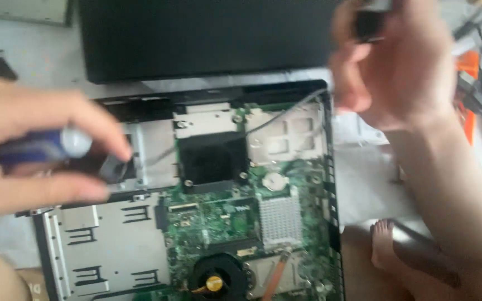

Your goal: Disassembling a laptop motherboard by unscrewing components, disconnecting cables, and removing the heatsink.

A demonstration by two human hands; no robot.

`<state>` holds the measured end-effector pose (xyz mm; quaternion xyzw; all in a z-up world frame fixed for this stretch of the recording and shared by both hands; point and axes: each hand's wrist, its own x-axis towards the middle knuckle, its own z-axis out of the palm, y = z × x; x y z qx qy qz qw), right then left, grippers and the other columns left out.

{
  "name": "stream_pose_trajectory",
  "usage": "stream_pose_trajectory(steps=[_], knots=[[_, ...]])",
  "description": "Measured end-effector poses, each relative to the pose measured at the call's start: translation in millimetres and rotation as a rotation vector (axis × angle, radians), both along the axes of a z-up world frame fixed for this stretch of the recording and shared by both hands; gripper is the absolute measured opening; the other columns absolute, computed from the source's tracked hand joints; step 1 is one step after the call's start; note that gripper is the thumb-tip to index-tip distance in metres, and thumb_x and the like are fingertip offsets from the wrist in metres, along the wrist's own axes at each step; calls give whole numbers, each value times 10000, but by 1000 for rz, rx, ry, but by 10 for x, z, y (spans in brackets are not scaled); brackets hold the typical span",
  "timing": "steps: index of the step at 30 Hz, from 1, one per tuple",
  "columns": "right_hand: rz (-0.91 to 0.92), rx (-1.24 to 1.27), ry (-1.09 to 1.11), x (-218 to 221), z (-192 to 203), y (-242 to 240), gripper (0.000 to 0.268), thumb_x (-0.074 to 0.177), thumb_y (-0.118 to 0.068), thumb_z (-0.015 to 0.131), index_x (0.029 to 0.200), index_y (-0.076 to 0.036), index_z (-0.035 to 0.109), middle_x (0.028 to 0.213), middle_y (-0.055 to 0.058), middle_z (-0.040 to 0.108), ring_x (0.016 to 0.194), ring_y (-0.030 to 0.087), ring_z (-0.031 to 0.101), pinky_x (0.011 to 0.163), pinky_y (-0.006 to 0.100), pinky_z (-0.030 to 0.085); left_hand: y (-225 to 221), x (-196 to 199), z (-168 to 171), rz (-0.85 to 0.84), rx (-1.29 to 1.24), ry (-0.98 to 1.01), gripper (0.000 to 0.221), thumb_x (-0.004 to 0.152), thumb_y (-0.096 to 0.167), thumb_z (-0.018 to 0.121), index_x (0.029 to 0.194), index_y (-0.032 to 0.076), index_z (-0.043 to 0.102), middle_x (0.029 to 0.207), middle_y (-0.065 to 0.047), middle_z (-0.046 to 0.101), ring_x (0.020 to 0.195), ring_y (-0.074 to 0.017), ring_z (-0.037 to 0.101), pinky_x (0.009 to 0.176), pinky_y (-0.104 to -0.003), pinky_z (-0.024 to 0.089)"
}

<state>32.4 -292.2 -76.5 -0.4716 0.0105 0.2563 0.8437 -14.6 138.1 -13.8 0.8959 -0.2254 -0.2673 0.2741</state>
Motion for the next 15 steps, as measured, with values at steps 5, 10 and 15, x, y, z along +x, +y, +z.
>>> stream_pose_trajectory(steps=[5, 10, 15], knots=[[311, 156, -202, -7, -25, 55, 260, 1095, -274, 660, 1177, -28, 635, 950, 154, 717, 780, 227, 771, 666, 324, 713, -149, -218, -217, 87, 144, 166, 513, 335, 160, 1012, 805, 342, 915, 601, 120, 989, 448, -29, 968, 486, -181, 762], [360, -343, -504, -121, 173, 252, 77, 1038, 7, 671, 1094, 46, 635, 944, 117, 706, 802, 121, 670, 759, 203, 580, -440, -454, -116, 248, 357, 82, 438, 558, -47, 827, 927, 187, 793, 818, 21, 840, 681, -125, 833, 707, -281, 669], [352, -565, -822, -143, 139, 338, 116, 996, -36, 774, 1041, 16, 681, 943, 70, 701, 711, 93, 620, 658, 198, 557, -176, -702, -276, 200, 342, -120, 575, 661, -161, 599, 1195, 47, 657, 1122, -146, 675, 1057, -277, 658, 1001, -415, 518]])
